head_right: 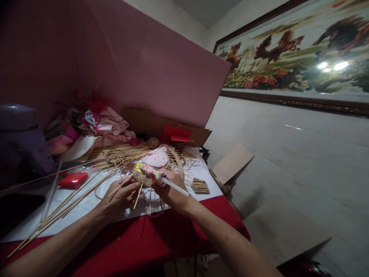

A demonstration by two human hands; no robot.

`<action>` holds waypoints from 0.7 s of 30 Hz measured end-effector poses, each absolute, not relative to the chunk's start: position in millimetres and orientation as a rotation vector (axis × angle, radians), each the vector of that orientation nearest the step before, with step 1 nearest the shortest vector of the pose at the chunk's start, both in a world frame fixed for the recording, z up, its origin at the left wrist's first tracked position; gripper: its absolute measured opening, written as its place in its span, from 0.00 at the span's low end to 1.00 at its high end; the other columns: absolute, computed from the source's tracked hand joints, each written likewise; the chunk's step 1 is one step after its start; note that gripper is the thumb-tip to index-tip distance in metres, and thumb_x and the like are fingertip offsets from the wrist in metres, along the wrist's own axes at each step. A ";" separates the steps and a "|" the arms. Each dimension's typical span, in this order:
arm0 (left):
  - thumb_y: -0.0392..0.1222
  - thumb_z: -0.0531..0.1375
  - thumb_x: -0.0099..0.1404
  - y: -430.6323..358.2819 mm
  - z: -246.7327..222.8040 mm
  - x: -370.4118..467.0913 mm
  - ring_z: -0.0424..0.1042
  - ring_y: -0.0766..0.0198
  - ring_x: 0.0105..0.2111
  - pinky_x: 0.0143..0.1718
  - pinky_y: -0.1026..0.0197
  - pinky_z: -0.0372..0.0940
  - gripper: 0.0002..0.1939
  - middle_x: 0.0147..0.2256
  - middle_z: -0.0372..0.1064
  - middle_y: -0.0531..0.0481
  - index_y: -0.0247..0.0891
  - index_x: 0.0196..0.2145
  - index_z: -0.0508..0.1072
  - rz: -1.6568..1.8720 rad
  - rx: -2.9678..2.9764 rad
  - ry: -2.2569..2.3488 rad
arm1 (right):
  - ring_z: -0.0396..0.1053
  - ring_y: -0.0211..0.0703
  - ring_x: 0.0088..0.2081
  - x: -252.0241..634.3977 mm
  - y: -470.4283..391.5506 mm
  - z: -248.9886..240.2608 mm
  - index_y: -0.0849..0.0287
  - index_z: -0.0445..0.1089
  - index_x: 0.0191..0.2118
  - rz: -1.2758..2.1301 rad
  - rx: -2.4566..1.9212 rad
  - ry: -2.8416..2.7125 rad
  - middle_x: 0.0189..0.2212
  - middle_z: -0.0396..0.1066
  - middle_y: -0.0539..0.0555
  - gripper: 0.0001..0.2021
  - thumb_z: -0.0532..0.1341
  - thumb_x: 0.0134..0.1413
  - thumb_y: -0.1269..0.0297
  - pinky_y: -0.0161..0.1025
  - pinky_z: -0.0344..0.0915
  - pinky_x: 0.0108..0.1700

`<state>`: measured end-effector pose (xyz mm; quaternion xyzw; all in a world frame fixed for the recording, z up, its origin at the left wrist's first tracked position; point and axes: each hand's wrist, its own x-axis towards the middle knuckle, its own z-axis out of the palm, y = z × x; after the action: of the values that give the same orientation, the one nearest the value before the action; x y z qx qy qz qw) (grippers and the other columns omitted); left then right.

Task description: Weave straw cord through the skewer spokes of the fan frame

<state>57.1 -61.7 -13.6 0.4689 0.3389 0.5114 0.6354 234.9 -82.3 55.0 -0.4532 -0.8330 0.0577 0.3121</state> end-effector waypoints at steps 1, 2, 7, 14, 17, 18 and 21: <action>0.44 0.62 0.53 -62.1 -14.0 57.4 0.55 0.72 0.14 0.16 0.68 0.49 0.10 0.17 0.61 0.56 0.34 0.28 0.73 1.170 1.074 0.757 | 0.64 0.41 0.28 232.2 -78.1 49.6 0.57 0.66 0.31 0.135 -1.188 -2.197 0.28 0.68 0.52 0.05 0.56 0.53 0.62 0.36 0.61 0.31; 0.44 0.62 0.53 -62.4 -14.5 57.6 0.55 0.72 0.15 0.16 0.68 0.49 0.09 0.17 0.60 0.56 0.34 0.29 0.73 1.175 1.073 0.741 | 0.65 0.41 0.29 229.4 -74.0 44.2 0.58 0.66 0.32 0.095 -1.171 -2.188 0.29 0.68 0.53 0.06 0.56 0.53 0.62 0.36 0.60 0.31; 0.41 0.62 0.53 -62.2 -17.2 57.5 0.56 0.72 0.17 0.17 0.69 0.50 0.07 0.19 0.60 0.56 0.35 0.28 0.72 1.194 1.058 0.731 | 0.63 0.41 0.28 218.7 -61.8 30.7 0.60 0.63 0.30 -0.042 -1.190 -2.184 0.27 0.67 0.53 0.06 0.55 0.54 0.63 0.36 0.57 0.30; 0.42 0.63 0.51 -61.0 -19.1 58.5 0.55 0.72 0.15 0.16 0.69 0.50 0.08 0.19 0.62 0.55 0.35 0.28 0.72 1.179 1.012 0.750 | 0.63 0.41 0.29 216.0 -63.3 34.2 0.58 0.63 0.31 -0.101 -1.102 -2.205 0.28 0.67 0.54 0.11 0.51 0.57 0.57 0.36 0.56 0.31; 0.45 0.64 0.51 -62.1 -17.4 58.8 0.55 0.73 0.15 0.15 0.69 0.50 0.10 0.18 0.62 0.54 0.35 0.25 0.71 1.171 1.022 0.751 | 0.63 0.42 0.30 216.1 -63.0 31.6 0.58 0.63 0.31 -0.143 -1.069 -2.248 0.28 0.68 0.55 0.14 0.48 0.59 0.55 0.37 0.57 0.32; 0.46 0.64 0.51 -62.4 -16.9 58.8 0.55 0.73 0.14 0.15 0.69 0.50 0.11 0.18 0.62 0.54 0.35 0.25 0.71 1.166 1.028 0.753 | 0.64 0.42 0.31 216.2 -62.6 30.8 0.58 0.63 0.31 -0.146 -1.065 -2.264 0.29 0.68 0.55 0.15 0.47 0.59 0.54 0.37 0.57 0.32; 0.47 0.64 0.51 -62.2 -17.5 58.7 0.55 0.74 0.14 0.15 0.69 0.49 0.11 0.19 0.63 0.53 0.34 0.25 0.72 1.162 1.026 0.756 | 0.65 0.43 0.32 216.4 -61.5 29.7 0.59 0.64 0.33 -0.142 -1.072 -2.273 0.30 0.69 0.56 0.16 0.47 0.59 0.53 0.37 0.57 0.32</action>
<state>58.7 -62.2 -17.5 0.4518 0.3330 0.5116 0.6506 216.4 -61.5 29.7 -0.4052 -0.8595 -0.0536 0.3071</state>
